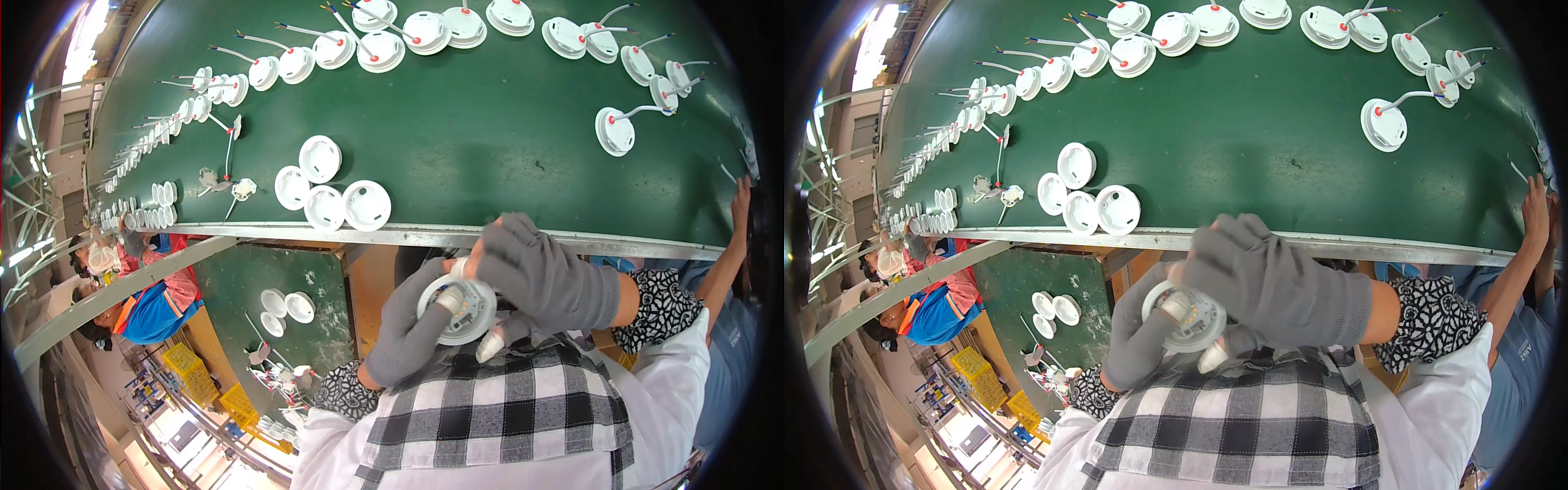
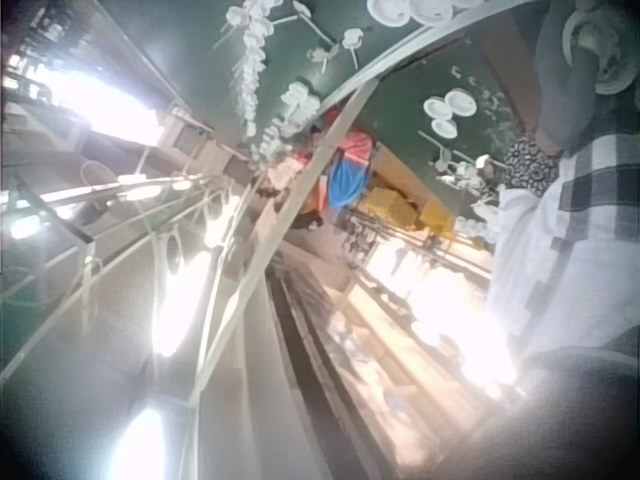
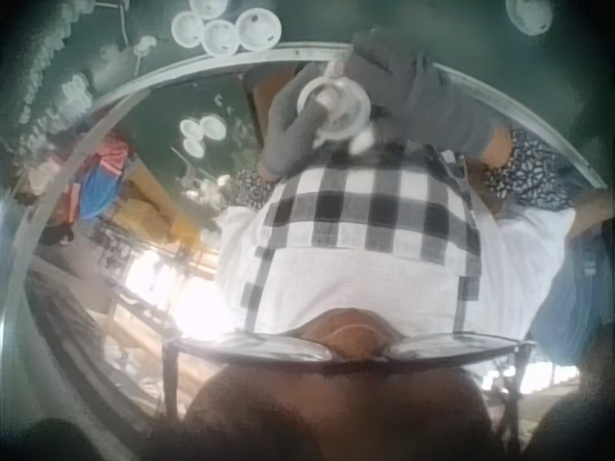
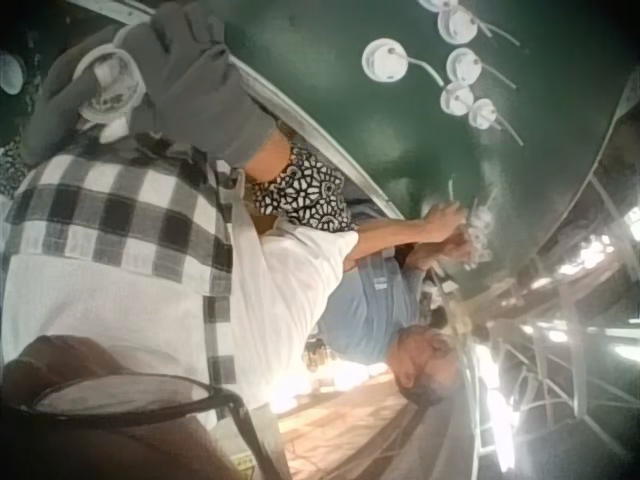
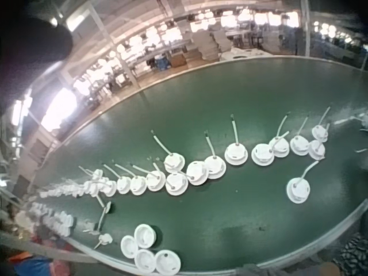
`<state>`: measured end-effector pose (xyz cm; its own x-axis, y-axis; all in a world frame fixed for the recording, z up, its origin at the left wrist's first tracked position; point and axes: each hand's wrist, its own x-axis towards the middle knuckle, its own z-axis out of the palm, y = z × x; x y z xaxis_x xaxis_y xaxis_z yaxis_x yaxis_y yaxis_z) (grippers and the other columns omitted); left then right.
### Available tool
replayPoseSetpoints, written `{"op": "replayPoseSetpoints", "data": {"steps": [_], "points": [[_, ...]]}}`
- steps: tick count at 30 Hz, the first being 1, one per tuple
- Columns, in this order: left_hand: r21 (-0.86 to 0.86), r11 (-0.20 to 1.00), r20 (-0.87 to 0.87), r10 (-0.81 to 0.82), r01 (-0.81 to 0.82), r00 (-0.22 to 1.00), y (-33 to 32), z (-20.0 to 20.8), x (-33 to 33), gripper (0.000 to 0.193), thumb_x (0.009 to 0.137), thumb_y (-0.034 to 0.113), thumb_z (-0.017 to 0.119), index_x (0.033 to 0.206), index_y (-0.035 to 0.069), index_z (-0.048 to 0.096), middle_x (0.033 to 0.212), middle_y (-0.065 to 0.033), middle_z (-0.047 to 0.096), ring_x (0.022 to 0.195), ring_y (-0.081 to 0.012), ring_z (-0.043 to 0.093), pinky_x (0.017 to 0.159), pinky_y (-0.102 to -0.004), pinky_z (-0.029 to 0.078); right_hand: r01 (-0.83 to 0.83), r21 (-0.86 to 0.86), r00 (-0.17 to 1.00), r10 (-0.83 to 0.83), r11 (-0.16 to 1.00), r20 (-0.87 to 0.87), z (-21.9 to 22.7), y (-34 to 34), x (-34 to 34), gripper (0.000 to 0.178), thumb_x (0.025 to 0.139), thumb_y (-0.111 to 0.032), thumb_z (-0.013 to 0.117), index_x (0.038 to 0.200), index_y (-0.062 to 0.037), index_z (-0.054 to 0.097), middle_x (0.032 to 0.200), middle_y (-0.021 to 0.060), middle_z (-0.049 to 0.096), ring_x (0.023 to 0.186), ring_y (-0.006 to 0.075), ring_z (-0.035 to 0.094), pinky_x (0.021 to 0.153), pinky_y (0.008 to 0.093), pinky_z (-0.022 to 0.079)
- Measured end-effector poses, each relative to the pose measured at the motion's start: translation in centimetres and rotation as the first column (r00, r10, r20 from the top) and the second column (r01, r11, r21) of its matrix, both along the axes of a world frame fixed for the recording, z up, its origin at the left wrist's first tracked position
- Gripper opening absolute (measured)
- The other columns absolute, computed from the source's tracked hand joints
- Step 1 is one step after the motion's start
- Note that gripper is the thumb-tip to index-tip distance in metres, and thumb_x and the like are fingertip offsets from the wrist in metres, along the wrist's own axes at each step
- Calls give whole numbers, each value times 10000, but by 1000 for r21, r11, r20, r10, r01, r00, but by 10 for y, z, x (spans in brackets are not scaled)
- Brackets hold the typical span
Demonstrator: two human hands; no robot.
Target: The person assembles LED light fixtures by threading wiring through plastic housings, pressing the LED boards into the housings by hand, and placing the assembled units onto the conveyor line.
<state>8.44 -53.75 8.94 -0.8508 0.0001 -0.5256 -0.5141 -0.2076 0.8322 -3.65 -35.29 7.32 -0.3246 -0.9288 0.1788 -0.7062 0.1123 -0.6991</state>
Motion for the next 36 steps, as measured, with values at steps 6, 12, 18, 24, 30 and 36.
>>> {"op": "replayPoseSetpoints", "data": {"steps": [6,12,18,24,30,36], "points": [[-227,973,-104,16,-39,994,3,-15,1,323,913,88,504,1212,-31,529,1040,-117,633,917,-164,620,811,-280,487,-7,311,603,-244,950,760,-4,-11,17,356,880,-264,543,1140,-21,523,892,137,631,764,249,655,655,355,523],[-1,976,-169,-217,220,961,-13,-31,0,744,764,306,762,1351,43,390,1154,-106,589,1065,-206,597,925,-332,466,86,291,470,-296,953,831,-18,-9,27,402,898,-310,481,1137,0,572,760,114,676,692,229,675,682,331,530],[-139,916,-125,-393,376,911,-13,-34,0,930,558,384,902,1299,58,444,1138,-90,596,1058,-246,611,915,-361,481,68,356,422,-350,932,836,-18,-16,36,420,873,-374,564,1039,-4,674,873,141,706,801,215,697,758,318,534],[-396,856,-260,-451,331,854,-7,-45,9,927,549,417,902,1280,61,458,1162,-110,599,1038,-276,623,907,-369,489,195,344,409,-395,918,822,-18,-17,44,375,832,-339,641,1006,-9,681,893,149,707,815,230,698,754,320,536],[-289,868,-150,-456,403,877,-14,-42,-4,910,601,369,885,1318,68,413,1189,-92,590,1080,-242,608,934,-355,480,262,325,432,-412,909,802,-32,-20,45,366,834,-335,635,990,-6,671,839,157,695,779,239,692,736,329,533],[-67,967,-104,-251,245,962,-16,-44,1,868,617,304,901,1282,54,402,1216,-91,549,1109,-163,558,954,-315,455,139,330,440,-357,934,824,-32,-18,40,409,861,-371,581,1028,-1,633,897,173,675,803,260,680,756,343,519]]}}
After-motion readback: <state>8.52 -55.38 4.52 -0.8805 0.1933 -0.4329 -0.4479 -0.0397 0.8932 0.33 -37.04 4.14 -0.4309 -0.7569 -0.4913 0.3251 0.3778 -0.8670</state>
